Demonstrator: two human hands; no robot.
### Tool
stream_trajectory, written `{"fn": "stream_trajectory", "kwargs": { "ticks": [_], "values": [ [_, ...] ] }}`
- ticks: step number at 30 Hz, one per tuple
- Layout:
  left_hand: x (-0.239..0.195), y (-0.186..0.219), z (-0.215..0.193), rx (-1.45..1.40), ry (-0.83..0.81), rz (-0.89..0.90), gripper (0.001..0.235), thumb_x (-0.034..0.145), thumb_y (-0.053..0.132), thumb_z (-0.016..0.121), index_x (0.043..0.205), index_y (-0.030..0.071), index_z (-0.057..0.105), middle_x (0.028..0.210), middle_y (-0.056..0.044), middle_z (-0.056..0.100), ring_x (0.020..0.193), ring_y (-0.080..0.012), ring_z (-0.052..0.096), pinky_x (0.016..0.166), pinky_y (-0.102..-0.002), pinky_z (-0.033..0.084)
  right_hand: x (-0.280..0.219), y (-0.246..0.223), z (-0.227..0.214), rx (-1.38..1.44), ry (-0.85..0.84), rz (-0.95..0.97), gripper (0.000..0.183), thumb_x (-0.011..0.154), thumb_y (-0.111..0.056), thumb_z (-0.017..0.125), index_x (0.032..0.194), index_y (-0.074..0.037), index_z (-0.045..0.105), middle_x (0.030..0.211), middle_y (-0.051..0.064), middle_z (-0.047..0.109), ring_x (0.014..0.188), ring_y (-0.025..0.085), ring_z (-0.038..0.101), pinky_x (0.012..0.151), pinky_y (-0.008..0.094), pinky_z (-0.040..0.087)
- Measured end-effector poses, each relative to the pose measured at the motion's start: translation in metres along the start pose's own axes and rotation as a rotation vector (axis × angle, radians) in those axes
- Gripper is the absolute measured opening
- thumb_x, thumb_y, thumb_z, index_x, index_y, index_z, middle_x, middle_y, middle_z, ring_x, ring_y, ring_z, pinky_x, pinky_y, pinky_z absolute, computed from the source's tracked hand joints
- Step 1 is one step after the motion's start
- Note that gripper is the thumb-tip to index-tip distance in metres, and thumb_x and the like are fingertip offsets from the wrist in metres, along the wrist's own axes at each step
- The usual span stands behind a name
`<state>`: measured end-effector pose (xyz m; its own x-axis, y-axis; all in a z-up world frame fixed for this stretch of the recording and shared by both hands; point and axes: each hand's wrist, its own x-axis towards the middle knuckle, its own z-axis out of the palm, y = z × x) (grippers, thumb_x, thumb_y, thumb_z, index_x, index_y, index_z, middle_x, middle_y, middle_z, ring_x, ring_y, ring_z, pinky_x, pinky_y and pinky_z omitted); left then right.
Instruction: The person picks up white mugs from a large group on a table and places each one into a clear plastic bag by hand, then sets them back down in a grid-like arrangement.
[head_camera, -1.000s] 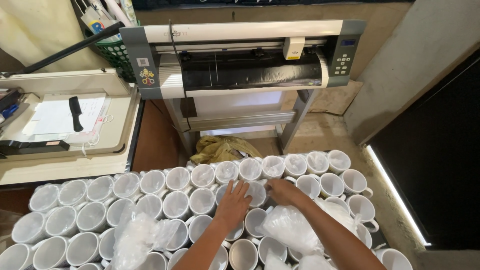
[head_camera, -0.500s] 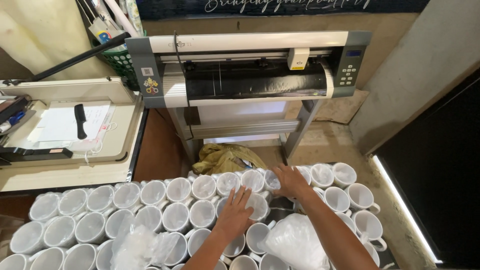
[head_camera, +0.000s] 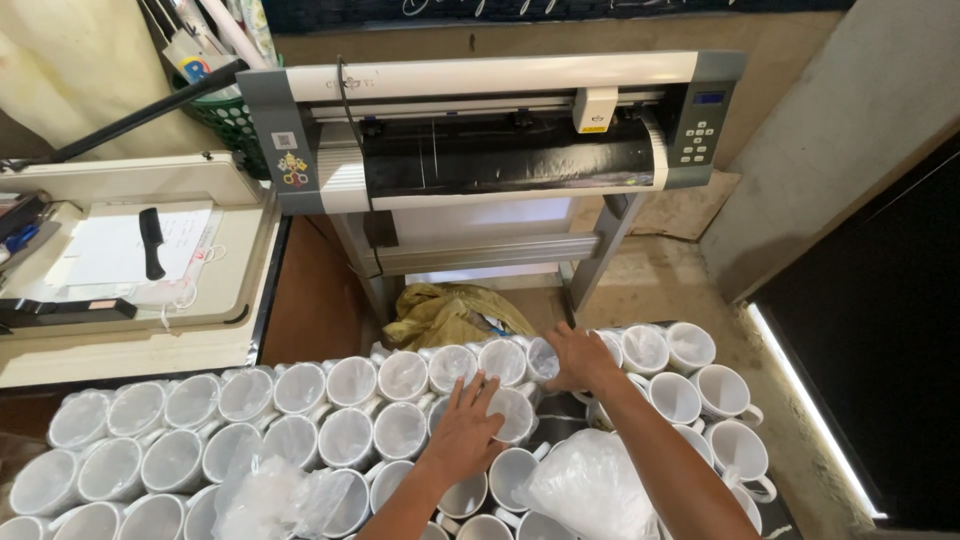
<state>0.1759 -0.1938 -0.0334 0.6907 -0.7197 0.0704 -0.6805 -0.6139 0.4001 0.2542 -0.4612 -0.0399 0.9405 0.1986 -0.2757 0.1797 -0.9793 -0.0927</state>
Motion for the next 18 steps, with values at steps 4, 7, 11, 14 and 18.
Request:
{"fn": "stream_trajectory", "kwargs": {
  "ticks": [4, 7, 11, 14, 18],
  "values": [
    [0.000, 0.000, -0.001, -0.015, 0.006, 0.008, 0.030, 0.079, 0.027, 0.083, 0.090, 0.002, 0.072, 0.156, -0.028, 0.035, 0.150, -0.0475, 0.020, 0.120, -0.063, 0.010, -0.006, -0.004, -0.013, -0.003, -0.044, 0.001, 0.097, 0.067, -0.052, 0.087, 0.148, -0.016, 0.046, 0.138, 0.010, 0.053, 0.124, 0.035, 0.057, 0.106, 0.045, 0.048],
    [0.001, 0.001, -0.006, -0.035, 0.010, 0.013, 0.028, 0.078, 0.026, 0.083, 0.087, 0.003, 0.072, 0.156, -0.028, 0.036, 0.150, -0.0469, 0.021, 0.121, -0.063, 0.010, -0.008, -0.007, -0.021, 0.031, -0.045, -0.017, 0.103, 0.065, -0.045, 0.091, 0.151, -0.019, 0.042, 0.139, 0.011, 0.050, 0.124, 0.035, 0.056, 0.103, 0.044, 0.048],
    [0.003, 0.002, -0.011, -0.036, -0.032, 0.008, 0.027, 0.078, 0.027, 0.083, 0.080, 0.003, 0.072, 0.157, -0.027, 0.037, 0.152, -0.0449, 0.020, 0.122, -0.061, 0.009, -0.007, -0.008, -0.021, 0.034, -0.066, 0.004, 0.105, 0.060, -0.037, 0.094, 0.150, -0.020, 0.042, 0.140, 0.009, 0.051, 0.124, 0.035, 0.056, 0.104, 0.044, 0.049],
    [0.007, 0.001, -0.011, -0.047, -0.053, 0.005, 0.028, 0.078, 0.028, 0.084, 0.075, 0.003, 0.071, 0.157, -0.025, 0.037, 0.153, -0.0431, 0.018, 0.123, -0.059, 0.007, -0.005, -0.005, -0.017, 0.054, -0.050, -0.001, 0.104, 0.060, -0.034, 0.094, 0.149, -0.019, 0.043, 0.142, 0.010, 0.050, 0.124, 0.036, 0.056, 0.103, 0.044, 0.049],
    [0.010, -0.003, -0.007, -0.069, -0.063, 0.020, 0.030, 0.077, 0.029, 0.084, 0.069, 0.004, 0.071, 0.158, -0.021, 0.039, 0.154, -0.0392, 0.018, 0.125, -0.057, 0.006, -0.006, -0.007, -0.022, 0.054, -0.068, 0.009, 0.105, 0.058, -0.032, 0.094, 0.149, -0.017, 0.043, 0.146, 0.012, 0.048, 0.123, 0.036, 0.058, 0.102, 0.044, 0.050]
  ]
}}
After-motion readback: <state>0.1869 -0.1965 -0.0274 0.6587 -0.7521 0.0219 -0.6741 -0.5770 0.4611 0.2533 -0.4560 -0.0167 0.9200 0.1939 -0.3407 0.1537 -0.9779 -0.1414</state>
